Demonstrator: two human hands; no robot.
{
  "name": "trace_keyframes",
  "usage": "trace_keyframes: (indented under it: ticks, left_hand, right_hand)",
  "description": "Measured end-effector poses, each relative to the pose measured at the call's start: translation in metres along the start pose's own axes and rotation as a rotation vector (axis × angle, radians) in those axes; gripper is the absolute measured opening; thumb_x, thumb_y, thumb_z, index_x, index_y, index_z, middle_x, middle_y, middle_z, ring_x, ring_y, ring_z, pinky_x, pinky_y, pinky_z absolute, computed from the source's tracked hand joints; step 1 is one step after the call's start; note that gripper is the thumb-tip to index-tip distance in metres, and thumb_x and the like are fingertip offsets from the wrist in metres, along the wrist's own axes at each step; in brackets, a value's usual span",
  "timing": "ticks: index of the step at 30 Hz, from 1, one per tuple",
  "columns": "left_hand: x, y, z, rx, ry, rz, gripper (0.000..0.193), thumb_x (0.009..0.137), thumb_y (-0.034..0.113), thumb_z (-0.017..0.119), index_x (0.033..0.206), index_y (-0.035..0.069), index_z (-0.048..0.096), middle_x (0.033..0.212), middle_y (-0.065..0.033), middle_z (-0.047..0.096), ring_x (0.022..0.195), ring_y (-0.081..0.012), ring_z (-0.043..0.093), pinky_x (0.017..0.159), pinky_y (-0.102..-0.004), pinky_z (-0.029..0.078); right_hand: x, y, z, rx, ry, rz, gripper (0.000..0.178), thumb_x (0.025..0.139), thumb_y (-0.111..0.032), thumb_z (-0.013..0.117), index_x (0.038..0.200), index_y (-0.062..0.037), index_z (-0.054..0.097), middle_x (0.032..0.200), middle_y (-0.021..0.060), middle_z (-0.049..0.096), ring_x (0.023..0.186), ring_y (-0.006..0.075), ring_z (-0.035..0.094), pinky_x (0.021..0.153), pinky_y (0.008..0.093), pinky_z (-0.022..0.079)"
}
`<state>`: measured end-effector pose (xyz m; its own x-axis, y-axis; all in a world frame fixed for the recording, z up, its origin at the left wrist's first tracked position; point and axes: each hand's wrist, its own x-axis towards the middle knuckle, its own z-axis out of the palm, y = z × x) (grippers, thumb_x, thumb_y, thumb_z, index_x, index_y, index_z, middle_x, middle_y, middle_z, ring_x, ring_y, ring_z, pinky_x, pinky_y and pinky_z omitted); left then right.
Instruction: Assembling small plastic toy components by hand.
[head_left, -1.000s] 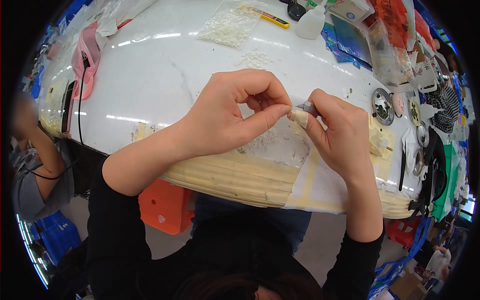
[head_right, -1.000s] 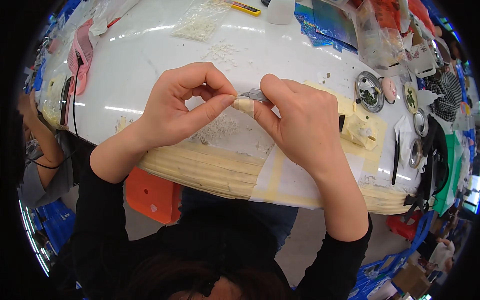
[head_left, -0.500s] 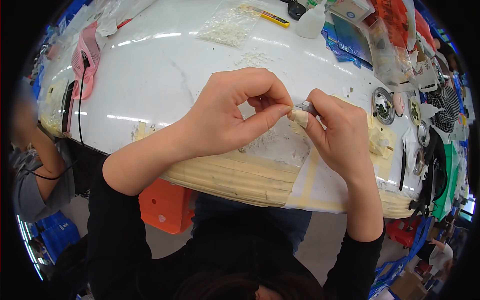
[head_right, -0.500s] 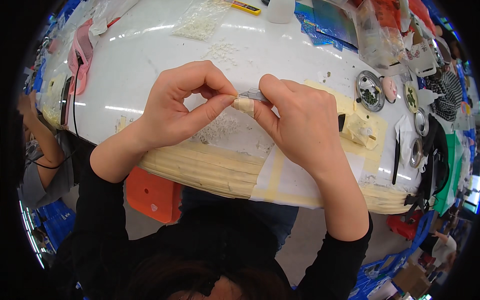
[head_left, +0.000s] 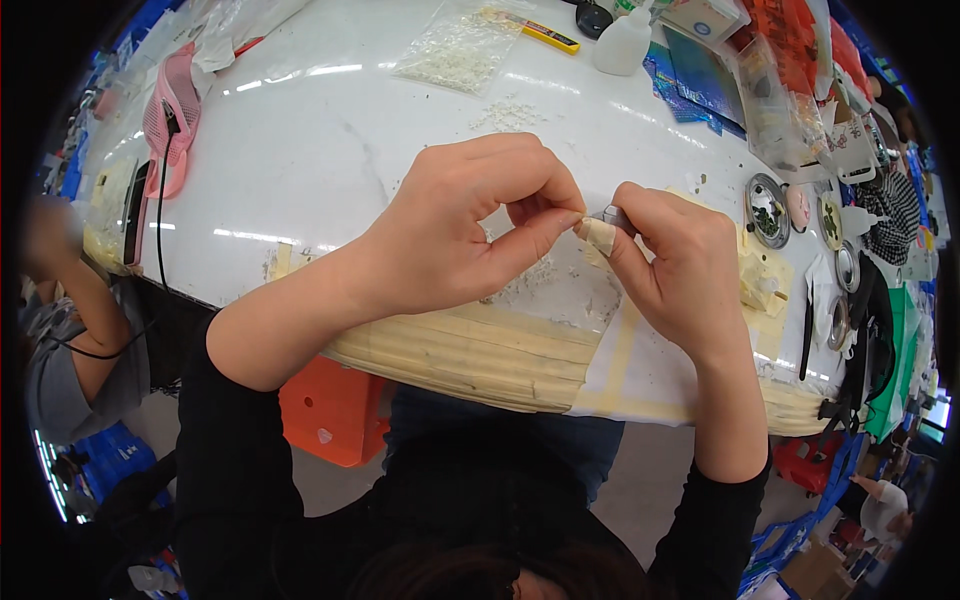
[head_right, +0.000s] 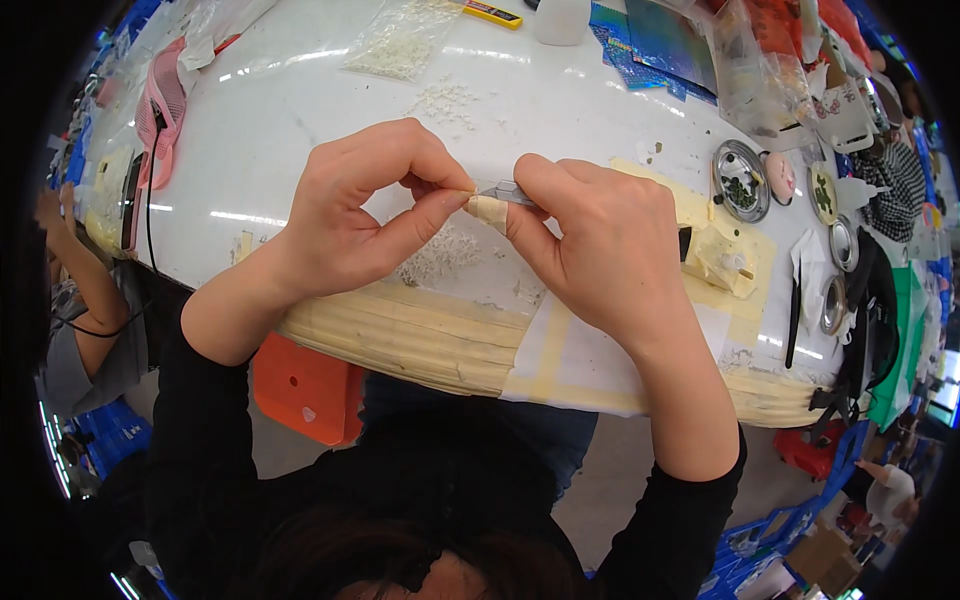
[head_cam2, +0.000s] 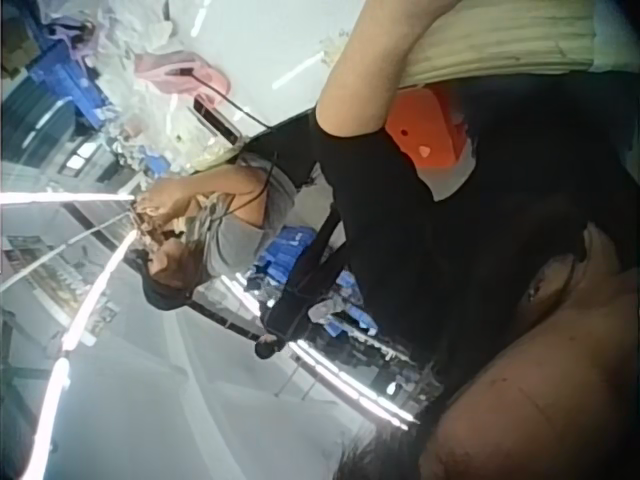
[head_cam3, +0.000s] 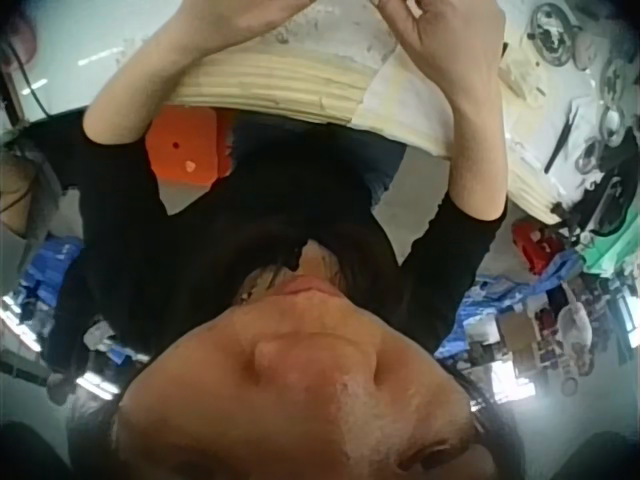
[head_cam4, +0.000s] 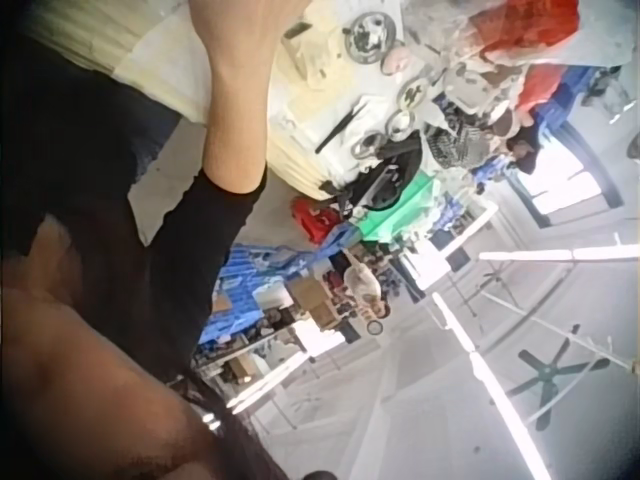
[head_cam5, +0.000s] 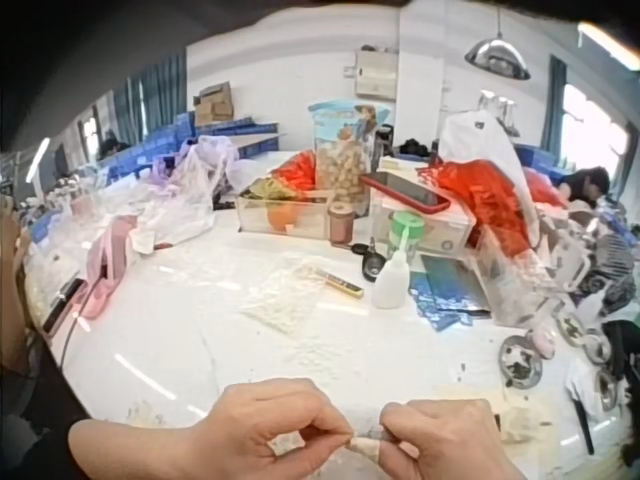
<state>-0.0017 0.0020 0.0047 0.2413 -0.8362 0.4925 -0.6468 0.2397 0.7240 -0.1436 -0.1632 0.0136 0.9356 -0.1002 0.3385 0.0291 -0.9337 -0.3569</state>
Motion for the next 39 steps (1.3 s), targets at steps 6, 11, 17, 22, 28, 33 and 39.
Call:
trace_keyframes:
  ticks: [6, 11, 17, 22, 28, 33, 39]
  left_hand:
    - [-0.0015, 0.0001, -0.0001, -0.215, -0.032, -0.146, 0.004, 0.087, -0.002, 0.064, 0.091, -0.002, 0.065, 0.084, -0.005, 0.064, 0.076, -0.0099, 0.061, 0.068, -0.0238, 0.05]
    - [-0.0023, -0.0004, -0.0004, -0.343, -0.057, -0.253, 0.005, 0.089, 0.001, 0.064, 0.093, -0.002, 0.063, 0.084, -0.0028, 0.063, 0.076, -0.0078, 0.059, 0.068, -0.0218, 0.05]
    - [0.0001, 0.0004, -0.003, -0.585, -0.132, -0.496, 0.01, 0.093, 0.01, 0.064, 0.094, 0.0, 0.063, 0.082, -0.0018, 0.062, 0.074, -0.0057, 0.057, 0.066, -0.0213, 0.049]
    - [0.0005, -0.0007, -0.0038, -0.646, -0.16, -0.551, 0.014, 0.094, 0.016, 0.063, 0.092, 0.002, 0.063, 0.08, -0.0013, 0.062, 0.073, -0.0058, 0.057, 0.065, -0.0213, 0.049]
    - [0.0011, 0.0002, -0.0037, -0.631, -0.159, -0.563, 0.014, 0.094, 0.016, 0.064, 0.091, 0.002, 0.063, 0.078, -0.0009, 0.062, 0.071, -0.0057, 0.058, 0.064, -0.021, 0.049]
    - [0.0011, 0.0003, -0.0043, -0.646, -0.162, -0.559, 0.014, 0.094, 0.017, 0.064, 0.091, 0.003, 0.063, 0.078, -0.0009, 0.062, 0.071, -0.0055, 0.058, 0.064, -0.0207, 0.049]
    - [0.0013, -0.0002, -0.0048, -0.674, -0.165, -0.571, 0.015, 0.094, 0.017, 0.064, 0.091, 0.003, 0.063, 0.079, -0.0007, 0.062, 0.072, -0.0056, 0.058, 0.064, -0.0209, 0.049]
  right_hand:
    - [-0.0006, 0.0009, 0.0009, -0.03, 0.029, 0.005, 0.021, 0.078, -0.022, 0.071, 0.077, -0.0103, 0.054, 0.062, 0.0021, 0.059, 0.055, 0.0222, 0.059, 0.046, 0.0344, 0.041]
    - [0.0, 0.0006, 0.0009, -0.022, 0.034, 0.0, 0.021, 0.078, -0.023, 0.071, 0.078, -0.0105, 0.055, 0.064, 0.0019, 0.06, 0.056, 0.0226, 0.06, 0.047, 0.0345, 0.042]
    - [-0.0008, 0.002, 0.0025, -0.015, 0.041, -0.004, 0.02, 0.078, -0.023, 0.072, 0.079, -0.0108, 0.055, 0.065, 0.002, 0.061, 0.057, 0.0225, 0.061, 0.047, 0.0345, 0.043]
    - [-0.0005, 0.0013, 0.0029, -0.039, 0.033, -0.013, 0.021, 0.077, -0.024, 0.072, 0.079, -0.0111, 0.056, 0.064, 0.0019, 0.059, 0.057, 0.0225, 0.06, 0.047, 0.0347, 0.043]
    - [-0.0016, 0.001, 0.003, -0.082, 0.035, -0.006, 0.023, 0.076, -0.026, 0.073, 0.079, -0.0112, 0.056, 0.063, 0.0022, 0.057, 0.057, 0.023, 0.06, 0.048, 0.0349, 0.043]
    - [-0.0013, 0.0002, 0.0027, -0.115, 0.052, -0.004, 0.024, 0.076, -0.028, 0.074, 0.08, -0.0113, 0.057, 0.065, 0.0026, 0.057, 0.058, 0.0232, 0.06, 0.048, 0.0347, 0.043]
    - [-0.0016, -0.0004, 0.002, -0.087, 0.05, -0.003, 0.026, 0.076, -0.029, 0.074, 0.08, -0.0107, 0.057, 0.064, 0.0028, 0.056, 0.057, 0.0233, 0.059, 0.048, 0.0348, 0.043]
